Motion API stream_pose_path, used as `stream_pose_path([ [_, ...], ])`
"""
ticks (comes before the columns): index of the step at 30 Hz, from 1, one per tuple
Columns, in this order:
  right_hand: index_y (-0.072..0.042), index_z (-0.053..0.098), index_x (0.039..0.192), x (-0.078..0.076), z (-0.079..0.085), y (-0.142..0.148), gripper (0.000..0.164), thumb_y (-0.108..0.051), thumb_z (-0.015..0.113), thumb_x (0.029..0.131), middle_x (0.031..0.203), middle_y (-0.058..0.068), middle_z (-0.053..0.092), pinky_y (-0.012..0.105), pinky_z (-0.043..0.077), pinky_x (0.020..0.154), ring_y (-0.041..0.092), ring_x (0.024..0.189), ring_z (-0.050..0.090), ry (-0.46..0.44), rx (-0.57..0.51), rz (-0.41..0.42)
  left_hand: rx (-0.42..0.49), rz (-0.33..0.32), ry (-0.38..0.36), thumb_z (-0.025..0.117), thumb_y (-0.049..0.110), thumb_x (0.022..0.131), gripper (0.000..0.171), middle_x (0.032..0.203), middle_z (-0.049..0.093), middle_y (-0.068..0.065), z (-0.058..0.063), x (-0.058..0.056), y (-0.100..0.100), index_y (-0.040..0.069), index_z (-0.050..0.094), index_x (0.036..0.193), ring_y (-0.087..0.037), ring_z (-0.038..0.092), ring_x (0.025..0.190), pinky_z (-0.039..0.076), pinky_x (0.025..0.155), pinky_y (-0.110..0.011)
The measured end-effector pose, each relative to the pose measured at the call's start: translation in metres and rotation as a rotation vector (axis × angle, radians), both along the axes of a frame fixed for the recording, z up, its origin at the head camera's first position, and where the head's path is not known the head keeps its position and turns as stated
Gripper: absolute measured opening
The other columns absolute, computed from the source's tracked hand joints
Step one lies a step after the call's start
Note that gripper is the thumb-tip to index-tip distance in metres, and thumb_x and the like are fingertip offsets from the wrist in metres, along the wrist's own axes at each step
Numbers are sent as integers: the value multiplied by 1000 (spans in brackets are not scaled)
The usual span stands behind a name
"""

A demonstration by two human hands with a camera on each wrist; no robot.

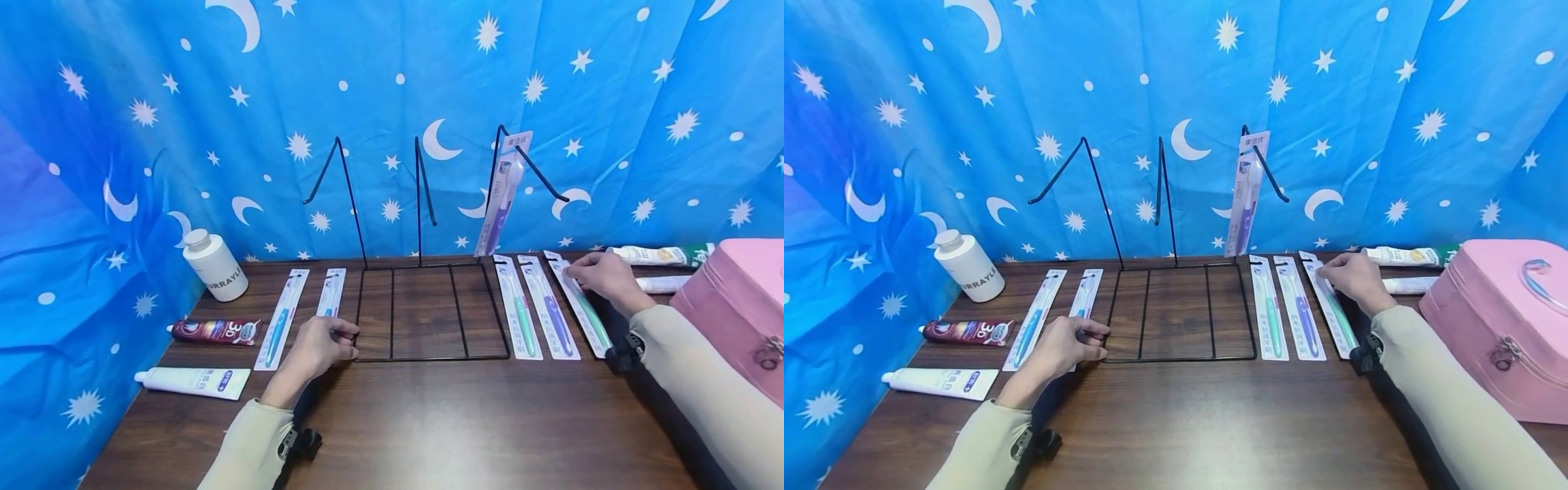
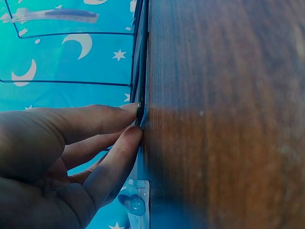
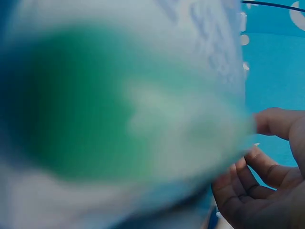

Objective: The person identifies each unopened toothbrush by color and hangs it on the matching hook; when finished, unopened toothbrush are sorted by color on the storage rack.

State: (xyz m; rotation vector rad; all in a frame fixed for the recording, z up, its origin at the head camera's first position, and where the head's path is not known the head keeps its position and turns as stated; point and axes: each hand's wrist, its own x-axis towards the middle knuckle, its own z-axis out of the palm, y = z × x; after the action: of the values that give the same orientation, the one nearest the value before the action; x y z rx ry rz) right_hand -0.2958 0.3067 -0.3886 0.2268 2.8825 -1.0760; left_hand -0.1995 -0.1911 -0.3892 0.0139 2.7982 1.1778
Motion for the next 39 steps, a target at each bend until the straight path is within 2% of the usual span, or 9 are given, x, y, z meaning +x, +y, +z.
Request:
stream_pose_path([
  [5, 10, 49, 127, 5, 16, -2, 59, -39, 58, 95, 127, 29, 46, 54, 44, 90, 41, 109, 53, -39, -125, -30, 9, 2, -9, 80, 1, 75, 30, 79, 64, -1, 2, 0, 0, 11, 74, 103, -16, 58, 68, 47, 55, -29],
  [8, 10, 44, 131, 13, 29, -2, 65, -44, 56, 95, 129, 31, 45, 54, 45, 90, 42, 110, 55, -30, -151, -31, 12, 3, -19, 80, 1, 75, 31, 80, 64, -1, 2, 0, -1, 11, 74, 103, -16, 58, 68, 47, 56, -29],
  [12, 9, 47, 128, 25, 50, -6, 63, -42, 58, 94, 119, 30, 53, 34, 54, 72, 26, 87, 67, 91, -143, -19, 13, 3, -6, 80, 1, 75, 31, 80, 64, -1, 3, 0, 0, 11, 74, 103, -16, 58, 69, 47, 56, -29],
  [17, 4, 48, 133, 52, 74, -10, 68, -48, 61, 91, 121, 29, 55, 17, 49, 62, 1, 73, 64, 228, -126, 4, 12, 6, -7, 80, 1, 75, 30, 80, 64, -1, 3, -1, 1, 12, 74, 103, -16, 58, 69, 47, 56, -29],
  [20, -3, 50, 136, 71, 84, -13, 67, -50, 62, 90, 113, 6, 64, 15, 47, 63, -7, 74, 60, 284, -120, 9, 7, 2, -9, 80, 2, 75, 30, 79, 63, -1, 2, -1, 1, 12, 74, 103, -16, 57, 69, 47, 57, -30],
  [24, -11, 54, 135, 94, 95, -23, 59, -45, 66, 89, 98, -21, 59, 13, 46, 65, -6, 83, 57, 353, -151, 14, 9, 0, -15, 80, 3, 76, 29, 79, 63, -1, 1, 2, 0, 12, 74, 103, -17, 57, 69, 47, 57, -30],
  [29, -14, 58, 131, 114, 112, -46, 50, -33, 72, 87, 100, -18, 64, 13, 46, 64, -4, 86, 61, 463, -226, 16, 3, 7, -6, 81, 3, 75, 29, 78, 63, -1, 2, 4, -5, 12, 74, 102, -17, 57, 68, 48, 55, -31],
  [33, -14, 59, 130, 131, 131, -62, 47, -20, 75, 86, 105, -8, 66, 15, 48, 61, 0, 88, 64, 557, -306, 47, 9, 12, 21, 81, 2, 74, 29, 78, 63, -1, 2, 4, -5, 12, 74, 101, -17, 57, 67, 47, 55, -30],
  [39, -16, 56, 133, 163, 151, -90, 49, -12, 74, 86, 108, 2, 65, 15, 50, 63, 7, 86, 65, 634, -285, 79, 19, -21, 28, 81, 3, 75, 29, 77, 63, 0, -2, 5, -2, 11, 74, 101, -16, 57, 67, 47, 55, -30],
])
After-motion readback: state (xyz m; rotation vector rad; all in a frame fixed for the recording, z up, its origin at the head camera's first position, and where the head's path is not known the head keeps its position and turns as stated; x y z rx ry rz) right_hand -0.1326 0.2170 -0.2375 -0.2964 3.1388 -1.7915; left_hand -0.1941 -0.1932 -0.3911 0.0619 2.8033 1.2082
